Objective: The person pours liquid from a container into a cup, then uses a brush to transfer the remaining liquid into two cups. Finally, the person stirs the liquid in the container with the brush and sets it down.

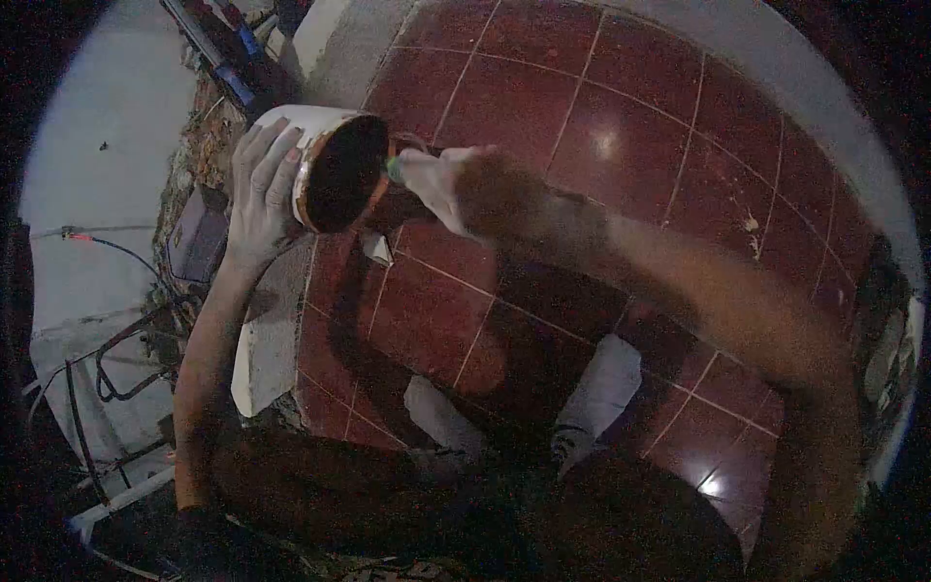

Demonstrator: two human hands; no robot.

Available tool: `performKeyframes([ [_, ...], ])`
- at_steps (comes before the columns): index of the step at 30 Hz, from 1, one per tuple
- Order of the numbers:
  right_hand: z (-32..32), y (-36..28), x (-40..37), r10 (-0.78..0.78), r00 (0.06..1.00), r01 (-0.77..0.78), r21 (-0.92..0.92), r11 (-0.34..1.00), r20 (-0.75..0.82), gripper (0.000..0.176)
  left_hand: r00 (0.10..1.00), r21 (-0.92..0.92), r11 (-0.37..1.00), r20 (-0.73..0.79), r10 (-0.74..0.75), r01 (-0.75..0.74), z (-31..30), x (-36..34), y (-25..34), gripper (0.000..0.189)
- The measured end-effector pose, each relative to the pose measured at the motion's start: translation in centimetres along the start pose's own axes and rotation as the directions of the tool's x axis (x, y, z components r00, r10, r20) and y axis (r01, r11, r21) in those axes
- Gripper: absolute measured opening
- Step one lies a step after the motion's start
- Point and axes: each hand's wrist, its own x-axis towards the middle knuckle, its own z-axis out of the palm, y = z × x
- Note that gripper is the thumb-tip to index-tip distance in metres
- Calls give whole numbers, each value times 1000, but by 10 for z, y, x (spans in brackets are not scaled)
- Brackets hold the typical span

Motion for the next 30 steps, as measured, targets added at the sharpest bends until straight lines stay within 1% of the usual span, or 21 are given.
performKeyframes([
  [1, 1, 1, -2, -2, 1000, 2, -1, 1000, 2, 29, 1000, 1, 1000, -2, -2, 2, 2, 0, 1, 102],
  [3, 4, -3, -4, 86, 995, -91, 106, 990, 54, 34, 1000, -33, 999, -15, -17, 16, 3, -2, 3, 83],
  [4, 4, -7, -4, 84, 995, -89, 108, 990, 55, 34, 1000, 8, 1000, -10, 24, -24, 3, -3, -1, 80],
  [6, 5, -12, -3, 240, 969, -247, 263, 933, 61, 29, 999, -2, 1000, -37, 1, -1, 7, -3, 1, 81],
  [7, 9, -12, -3, 239, 969, -246, 263, 933, 60, 29, 998, -10, 1000, -63, -23, 22, 8, -3, 3, 82],
  [9, 16, -14, 3, 169, 984, -142, 317, 938, -60, 24, 998, -7, 999, -50, -41, 41, 10, -1, 2, 84],
  [10, 16, -16, 4, 168, 984, -141, 317, 938, -60, 24, 997, -12, 998, -35, -63, 62, 11, 0, 2, 85],
  [12, 13, -20, 7, 343, 934, -352, 408, 842, 96, 27, 997, -16, 997, -17, -76, 76, 10, 5, 4, 86],
  [13, 14, -22, 10, 341, 935, -350, 409, 843, 98, 27, 996, -21, 996, 3, -89, 89, 9, 6, 4, 87],
  [15, 11, -25, 19, 414, 897, -440, 409, 800, 156, 25, 996, -8, 996, -16, -84, 84, 15, 4, 0, 86],
  [19, 25, -22, 17, 386, 921, -371, 420, 828, 52, 22, 997, 71, 995, -10, -73, 74, 22, 3, 1, 84],
  [21, 27, -25, 18, 444, 885, -439, 557, 704, 136, 21, 998, 110, 992, -2, -63, 63, 28, -2, -4, 82],
  [22, 24, -25, 20, 441, 887, -438, 557, 706, 138, 21, 999, 148, 988, 9, -47, 45, 30, -4, -4, 80],
  [23, 20, -24, 21, 493, 801, -580, 641, 502, 339, 21, 999, 150, 987, 9, -50, 48, 31, -6, -3, 80],
  [24, 15, -22, 23, 487, 692, -700, 661, 272, 533, 22, 999, 142, 989, 7, -47, 46, 31, -7, -2, 79],
  [25, 32, -10, 17, 484, 695, -698, 661, 276, 532, 22, 999, 134, 990, 5, -44, 43, 32, -8, -1, 79],
  [26, 64, 8, 2, 371, 875, -459, 780, 425, 312, 23, 998, 107, 993, -33, -54, 57, 34, -9, 1, 82],
  [27, 80, 19, -8, 217, 974, -177, 828, 531, 69, 24, 998, 109, 992, -32, -57, 61, 34, -10, 1, 82],
  [28, 66, 19, -10, 214, 974, -178, 829, 531, 72, 24, 995, 90, 991, -33, -96, 99, 33, -11, 1, 84],
  [29, 48, 19, -15, 295, 897, -400, 887, 229, 328, 25, 990, 70, 988, -31, -137, 139, 32, -12, 2, 87],
  [30, 26, 14, -12, 286, 767, -574, 814, -96, 574, 25, 990, 72, 987, -31, -141, 143, 31, -15, 1, 87],
])
